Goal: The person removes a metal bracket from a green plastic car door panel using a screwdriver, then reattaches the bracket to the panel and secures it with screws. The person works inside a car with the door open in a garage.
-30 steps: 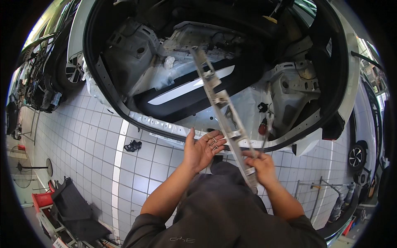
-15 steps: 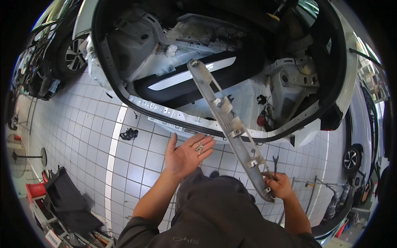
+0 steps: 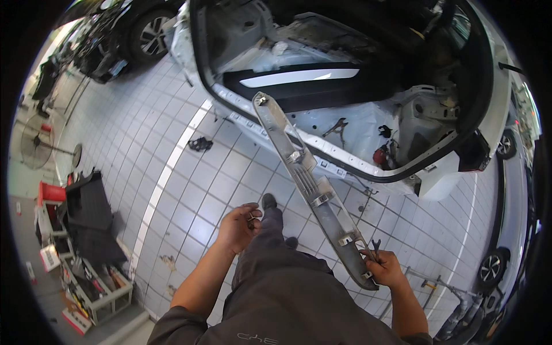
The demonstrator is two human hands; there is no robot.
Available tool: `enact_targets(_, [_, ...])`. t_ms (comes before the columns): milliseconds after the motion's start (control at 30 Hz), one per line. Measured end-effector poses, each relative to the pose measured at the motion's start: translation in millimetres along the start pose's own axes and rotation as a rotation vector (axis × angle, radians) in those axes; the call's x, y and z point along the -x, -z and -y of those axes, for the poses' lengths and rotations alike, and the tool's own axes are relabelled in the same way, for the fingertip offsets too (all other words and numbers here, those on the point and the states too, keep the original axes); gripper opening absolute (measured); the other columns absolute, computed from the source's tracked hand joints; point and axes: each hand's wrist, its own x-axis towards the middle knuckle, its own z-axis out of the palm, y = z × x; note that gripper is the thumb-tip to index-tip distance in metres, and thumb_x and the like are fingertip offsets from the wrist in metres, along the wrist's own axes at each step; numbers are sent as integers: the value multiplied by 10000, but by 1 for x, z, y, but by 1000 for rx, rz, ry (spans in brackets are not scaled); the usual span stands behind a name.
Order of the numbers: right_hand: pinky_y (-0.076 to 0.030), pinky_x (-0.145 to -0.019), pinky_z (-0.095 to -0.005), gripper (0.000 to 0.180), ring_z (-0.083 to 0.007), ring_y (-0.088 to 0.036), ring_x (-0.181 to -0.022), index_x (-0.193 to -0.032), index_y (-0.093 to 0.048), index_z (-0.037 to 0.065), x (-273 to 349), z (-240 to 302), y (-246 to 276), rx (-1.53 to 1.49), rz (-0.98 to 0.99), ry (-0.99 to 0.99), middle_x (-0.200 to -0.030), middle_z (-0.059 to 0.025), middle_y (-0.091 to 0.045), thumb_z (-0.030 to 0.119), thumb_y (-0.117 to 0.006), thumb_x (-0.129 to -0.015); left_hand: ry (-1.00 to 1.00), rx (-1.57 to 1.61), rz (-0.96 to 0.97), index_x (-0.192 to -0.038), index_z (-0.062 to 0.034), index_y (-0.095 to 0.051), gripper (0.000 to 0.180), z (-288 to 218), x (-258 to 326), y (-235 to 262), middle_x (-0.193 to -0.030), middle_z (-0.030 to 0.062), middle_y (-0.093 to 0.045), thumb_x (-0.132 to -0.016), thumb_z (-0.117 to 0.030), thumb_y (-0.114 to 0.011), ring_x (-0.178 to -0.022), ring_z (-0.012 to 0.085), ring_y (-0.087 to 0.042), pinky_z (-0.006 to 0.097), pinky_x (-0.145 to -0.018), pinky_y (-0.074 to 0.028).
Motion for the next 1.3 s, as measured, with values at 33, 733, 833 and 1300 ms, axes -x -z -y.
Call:
enact_targets(33, [-470, -639, -280, 312, -90, -555, -689, -1139, -683, -43, 5, -5, -2, -2, 31, -11, -755, -3, -625, 104, -612, -873, -6, -67, -19, -1109, -55, -575, 261, 13, 11, 3, -913, 66, -627, -877, -176, -566, -703, 186, -558, 339, -655, -450])
enact_targets(733, [-463, -591, -329, 297, -160, -541, -605, -1072, -700, 8, 41, -18, -94, 131, 199, -202, -657, -106, -590, 165, -582, -849, 42, -227, -152, -1110, 0, -570, 191, 76, 106, 80, -845, 99, -639, -942, -11, -481, -585, 158, -556, 331, -654, -530])
enact_targets(833, [-492, -625, -380, 384, -279, -597, -616, -1144, -703, 55, 8, -7, -125, 376, 225, -202, -709, -199, -627, 196, -536, -829, 18, -217, -137, -1105, 18, -565, 196, 76, 113, 112, -826, 102, -626, -930, 4, -477, -568, 162, -528, 337, -709, -524])
enact_targets(1300, [-529, -838, -460, 389, -415, -669, -905, -895, -689, -40, -161, -41, -335, 776, 504, -133, -892, -271, -684, 322, -563, -827, -13, -56, -368, -1060, -20, -543, 169, 48, 176, 262, -799, 62, -570, -902, -29, -486, -540, 126, -485, 328, -573, -465])
